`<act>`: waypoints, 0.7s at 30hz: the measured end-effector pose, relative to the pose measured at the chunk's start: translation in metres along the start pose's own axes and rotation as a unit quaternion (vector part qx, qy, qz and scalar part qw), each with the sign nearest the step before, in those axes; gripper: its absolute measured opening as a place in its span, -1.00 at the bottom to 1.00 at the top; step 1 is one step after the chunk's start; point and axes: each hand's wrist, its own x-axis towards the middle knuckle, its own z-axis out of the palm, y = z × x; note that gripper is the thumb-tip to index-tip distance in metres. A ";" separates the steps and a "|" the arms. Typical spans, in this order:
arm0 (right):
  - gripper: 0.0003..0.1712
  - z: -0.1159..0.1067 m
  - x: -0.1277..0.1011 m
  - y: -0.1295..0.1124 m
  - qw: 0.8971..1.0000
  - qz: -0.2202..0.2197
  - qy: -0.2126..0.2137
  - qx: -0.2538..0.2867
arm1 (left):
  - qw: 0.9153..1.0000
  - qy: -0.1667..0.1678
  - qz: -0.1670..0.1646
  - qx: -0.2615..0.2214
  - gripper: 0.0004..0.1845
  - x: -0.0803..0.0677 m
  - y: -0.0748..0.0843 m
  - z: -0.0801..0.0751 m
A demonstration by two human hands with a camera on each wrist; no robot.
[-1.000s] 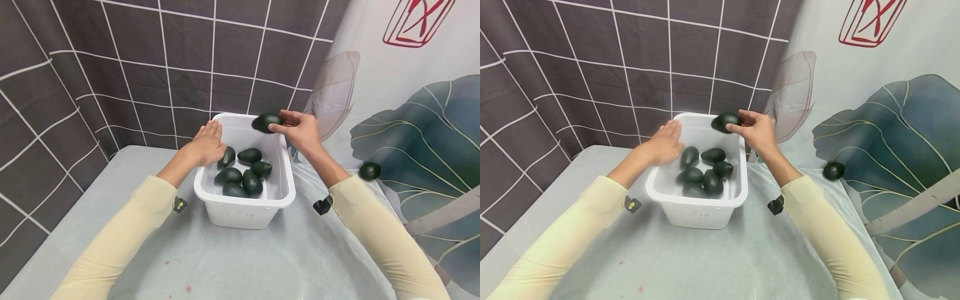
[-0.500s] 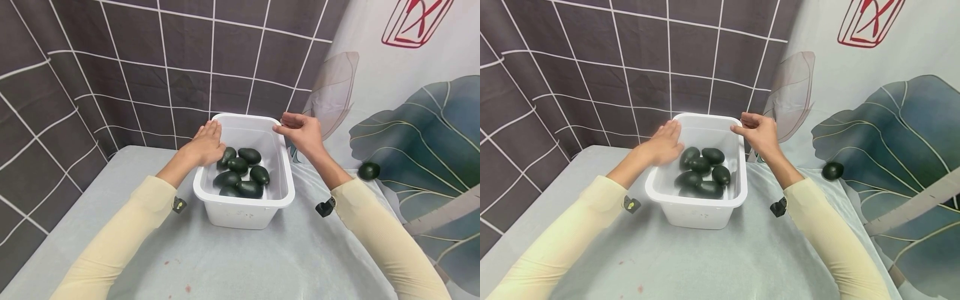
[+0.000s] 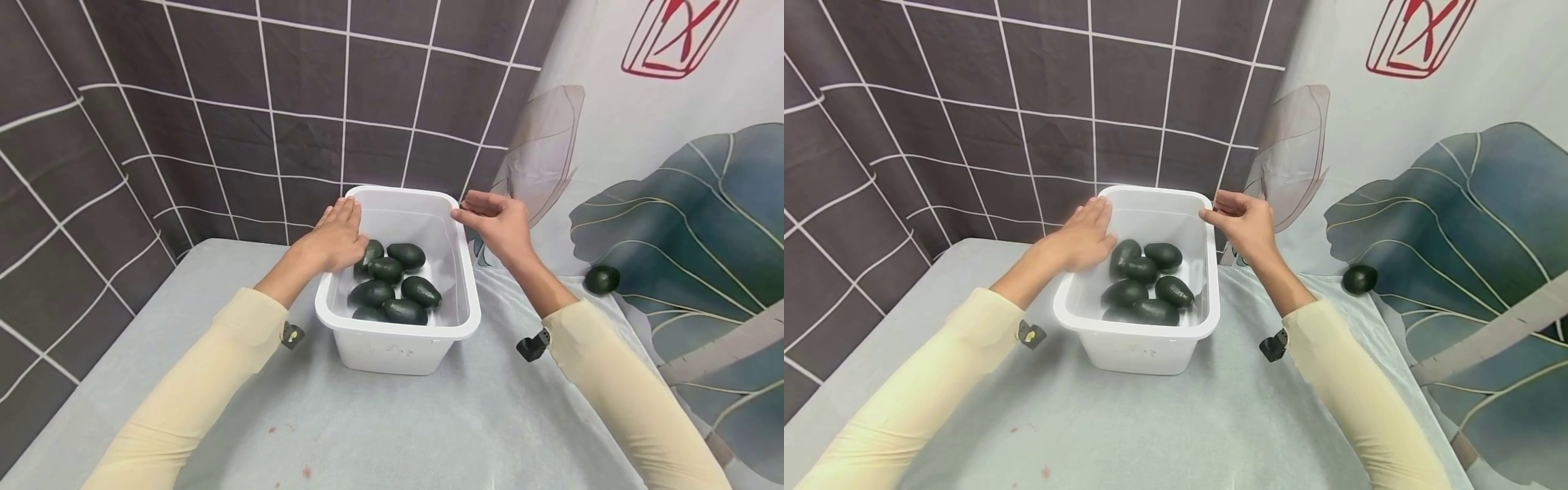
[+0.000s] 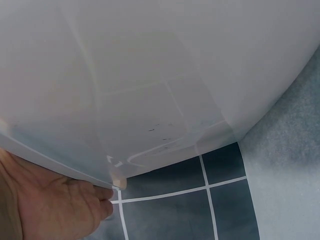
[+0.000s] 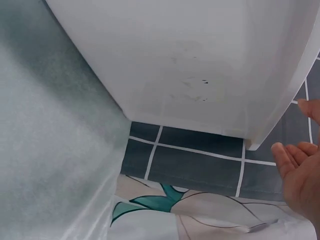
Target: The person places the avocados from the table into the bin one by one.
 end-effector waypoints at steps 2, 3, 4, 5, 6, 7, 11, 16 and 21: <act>-0.30 -0.001 -0.001 0.002 1.000 0.000 0.003 0.013 | 1.000 0.001 0.000 0.001 -0.15 0.000 0.000 0.000; -0.30 -0.001 -0.002 0.002 1.000 0.000 0.005 0.018 | 1.000 0.002 0.001 0.001 -0.15 0.000 0.000 0.000; -0.31 -0.001 -0.002 0.003 1.000 0.000 0.007 0.023 | 1.000 0.002 0.001 0.002 -0.15 0.000 0.000 0.000; -0.31 -0.002 -0.003 0.003 1.000 0.001 0.009 0.027 | 1.000 0.003 0.002 0.003 -0.15 0.000 0.000 0.000; -0.31 -0.002 -0.004 0.004 0.999 0.001 0.011 0.030 | 1.000 0.003 0.002 0.002 -0.15 0.000 0.000 0.000; -0.32 -0.002 -0.005 0.004 0.999 0.002 0.014 0.031 | 1.000 0.003 0.003 0.002 -0.15 0.000 0.000 0.000; -0.32 -0.003 -0.009 0.006 0.999 0.007 0.024 0.029 | 1.000 0.001 0.002 0.001 -0.15 -0.001 0.000 0.001; -0.32 -0.007 -0.012 0.010 0.999 0.005 0.033 0.036 | 1.000 0.000 0.004 0.000 -0.16 0.000 0.000 0.001; -0.32 -0.012 -0.013 0.015 0.998 0.002 0.043 0.040 | 1.000 -0.001 0.002 0.002 -0.15 0.000 0.000 0.001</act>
